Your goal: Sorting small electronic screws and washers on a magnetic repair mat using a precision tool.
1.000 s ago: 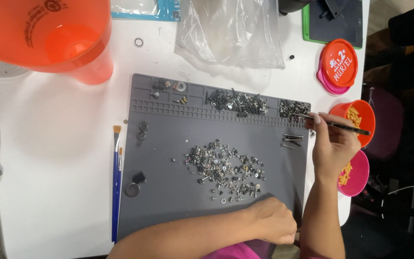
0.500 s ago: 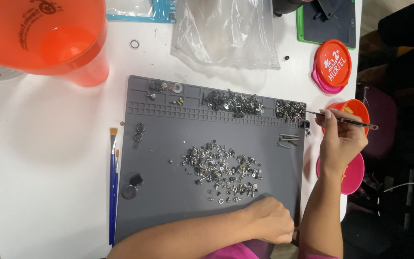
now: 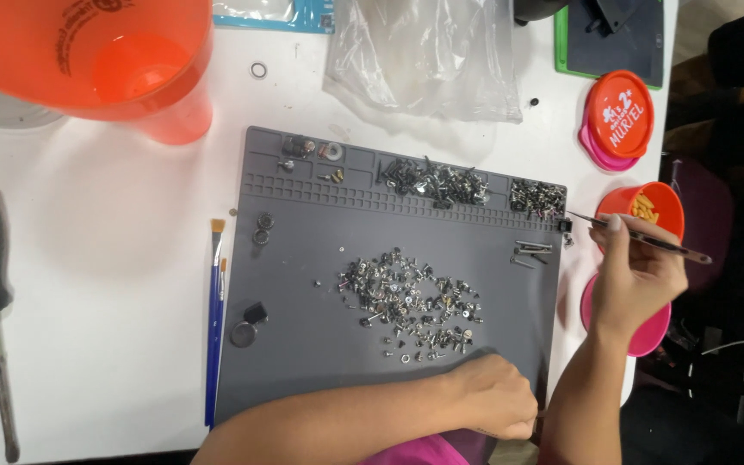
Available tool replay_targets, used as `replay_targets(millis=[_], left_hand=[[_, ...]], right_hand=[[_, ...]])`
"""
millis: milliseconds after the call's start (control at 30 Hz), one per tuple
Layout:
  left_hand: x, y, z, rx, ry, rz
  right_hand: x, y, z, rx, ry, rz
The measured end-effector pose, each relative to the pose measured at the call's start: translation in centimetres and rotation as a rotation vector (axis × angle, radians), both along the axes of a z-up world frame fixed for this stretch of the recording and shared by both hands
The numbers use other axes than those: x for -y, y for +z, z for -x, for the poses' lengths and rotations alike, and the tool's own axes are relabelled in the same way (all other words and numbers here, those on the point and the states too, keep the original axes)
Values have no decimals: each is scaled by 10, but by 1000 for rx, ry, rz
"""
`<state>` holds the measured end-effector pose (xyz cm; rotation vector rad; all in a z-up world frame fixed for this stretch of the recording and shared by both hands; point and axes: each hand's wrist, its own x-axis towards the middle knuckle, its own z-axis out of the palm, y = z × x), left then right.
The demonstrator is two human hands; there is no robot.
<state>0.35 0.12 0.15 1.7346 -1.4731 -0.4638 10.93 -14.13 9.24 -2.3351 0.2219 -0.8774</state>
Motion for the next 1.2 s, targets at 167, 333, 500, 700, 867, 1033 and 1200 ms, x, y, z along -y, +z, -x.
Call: replay_targets(millis=[167, 333, 500, 700, 867, 1033, 1200], left_hand=[[3, -3, 1, -39, -48, -24], [-11, 16, -14, 18, -54, -79], [-11, 16, -18, -27, -111, -93], [-8, 15, -18, -80, -185, -95], [-9, 2, -17, -131, -174, -62], [-6, 2, 3, -117, -203, -53], [-1, -6, 10, -101, -204, -44]], right_hand=[[-48, 13, 22, -49, 182, -144], [-98, 26, 35, -242, 413, -84], [-119, 27, 35, -415, 603, -157], [-109, 15, 43, -473, 470, -409], [-104, 5, 63, -475, 464, -428], [-108, 10, 68, -565, 475, -271], [-114, 25, 76, -541, 523, -208]])
